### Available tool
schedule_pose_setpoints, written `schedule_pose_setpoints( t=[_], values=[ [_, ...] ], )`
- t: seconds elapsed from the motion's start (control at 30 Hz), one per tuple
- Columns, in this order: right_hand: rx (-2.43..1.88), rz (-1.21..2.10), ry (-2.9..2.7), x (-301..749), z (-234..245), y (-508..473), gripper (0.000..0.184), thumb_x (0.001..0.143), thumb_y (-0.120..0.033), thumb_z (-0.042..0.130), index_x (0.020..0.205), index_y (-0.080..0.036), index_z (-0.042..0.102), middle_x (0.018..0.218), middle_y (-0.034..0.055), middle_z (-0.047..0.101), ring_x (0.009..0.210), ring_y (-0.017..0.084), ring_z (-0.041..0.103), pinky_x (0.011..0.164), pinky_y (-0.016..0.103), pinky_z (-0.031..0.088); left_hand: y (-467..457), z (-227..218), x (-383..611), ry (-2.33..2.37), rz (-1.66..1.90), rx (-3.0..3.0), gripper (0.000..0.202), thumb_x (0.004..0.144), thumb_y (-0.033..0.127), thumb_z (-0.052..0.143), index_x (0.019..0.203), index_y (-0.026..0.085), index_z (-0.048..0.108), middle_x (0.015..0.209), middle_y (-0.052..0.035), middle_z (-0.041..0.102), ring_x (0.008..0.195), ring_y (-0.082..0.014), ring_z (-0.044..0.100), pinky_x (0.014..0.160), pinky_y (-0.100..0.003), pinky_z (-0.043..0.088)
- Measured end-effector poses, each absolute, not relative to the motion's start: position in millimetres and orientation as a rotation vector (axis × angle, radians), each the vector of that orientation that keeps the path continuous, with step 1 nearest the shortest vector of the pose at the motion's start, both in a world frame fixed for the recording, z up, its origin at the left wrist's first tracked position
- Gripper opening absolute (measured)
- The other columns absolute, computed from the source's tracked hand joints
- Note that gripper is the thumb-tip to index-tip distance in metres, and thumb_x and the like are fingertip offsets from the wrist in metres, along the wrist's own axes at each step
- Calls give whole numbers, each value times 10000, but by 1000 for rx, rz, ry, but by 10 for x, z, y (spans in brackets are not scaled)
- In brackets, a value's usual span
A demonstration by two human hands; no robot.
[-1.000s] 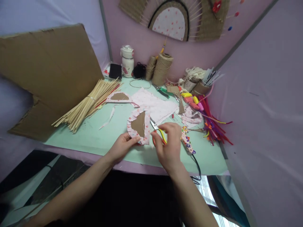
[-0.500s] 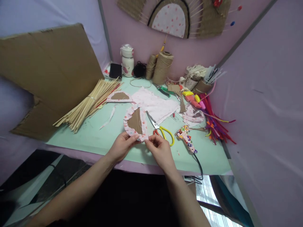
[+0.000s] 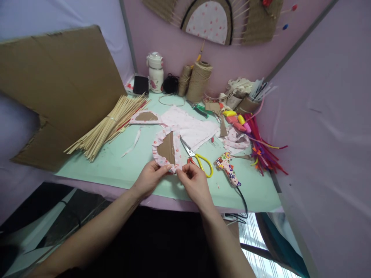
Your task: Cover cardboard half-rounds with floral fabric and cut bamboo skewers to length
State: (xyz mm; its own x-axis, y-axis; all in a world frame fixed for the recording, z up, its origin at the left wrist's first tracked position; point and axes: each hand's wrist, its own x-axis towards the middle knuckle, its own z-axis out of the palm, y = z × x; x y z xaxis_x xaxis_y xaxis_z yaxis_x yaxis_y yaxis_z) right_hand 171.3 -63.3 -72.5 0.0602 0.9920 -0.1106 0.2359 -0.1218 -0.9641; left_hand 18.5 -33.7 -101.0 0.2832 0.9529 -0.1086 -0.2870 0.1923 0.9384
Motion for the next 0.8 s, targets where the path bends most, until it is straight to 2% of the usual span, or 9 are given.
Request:
schedule_pose_setpoints(
  t=[0.17,0.33,0.53,0.63,0.8],
  values=[
    [-1582,973,-1319,1666,-782,-595,335,761,-421,618,581,-201,440,528,-61,376,502,89,332,467,220,267,-334,-979,171,857,1000,1086,249,778,369,660,833,128,696,825,-44,702,786,-155,619,765,-263,471],
    [-1600,920,-1338,1658,-767,-579,361,770,-427,590,551,-206,408,514,-65,351,498,90,321,476,227,266,-336,-973,159,872,977,1116,239,774,368,663,781,131,691,803,-47,698,798,-161,620,772,-266,476],
    [-1537,1018,-1429,1706,-675,-607,360,825,-468,509,592,-195,480,542,-42,420,530,111,392,511,240,310,-346,-1005,168,893,1001,1042,264,768,385,669,830,130,694,819,-50,707,767,-153,625,761,-268,485],
    [-1580,917,-1431,1674,-708,-593,337,788,-420,576,576,-204,428,534,-61,364,519,99,346,498,234,276,-338,-1001,168,879,1004,1048,252,765,374,673,834,132,696,826,-47,707,769,-151,622,759,-266,487],
    [-1579,815,-1459,1632,-764,-541,361,795,-368,565,542,-210,361,526,-66,325,527,96,334,507,232,280,-330,-992,169,888,1006,1072,245,754,367,685,799,127,701,798,-44,708,756,-153,625,746,-264,489]
  ],
)
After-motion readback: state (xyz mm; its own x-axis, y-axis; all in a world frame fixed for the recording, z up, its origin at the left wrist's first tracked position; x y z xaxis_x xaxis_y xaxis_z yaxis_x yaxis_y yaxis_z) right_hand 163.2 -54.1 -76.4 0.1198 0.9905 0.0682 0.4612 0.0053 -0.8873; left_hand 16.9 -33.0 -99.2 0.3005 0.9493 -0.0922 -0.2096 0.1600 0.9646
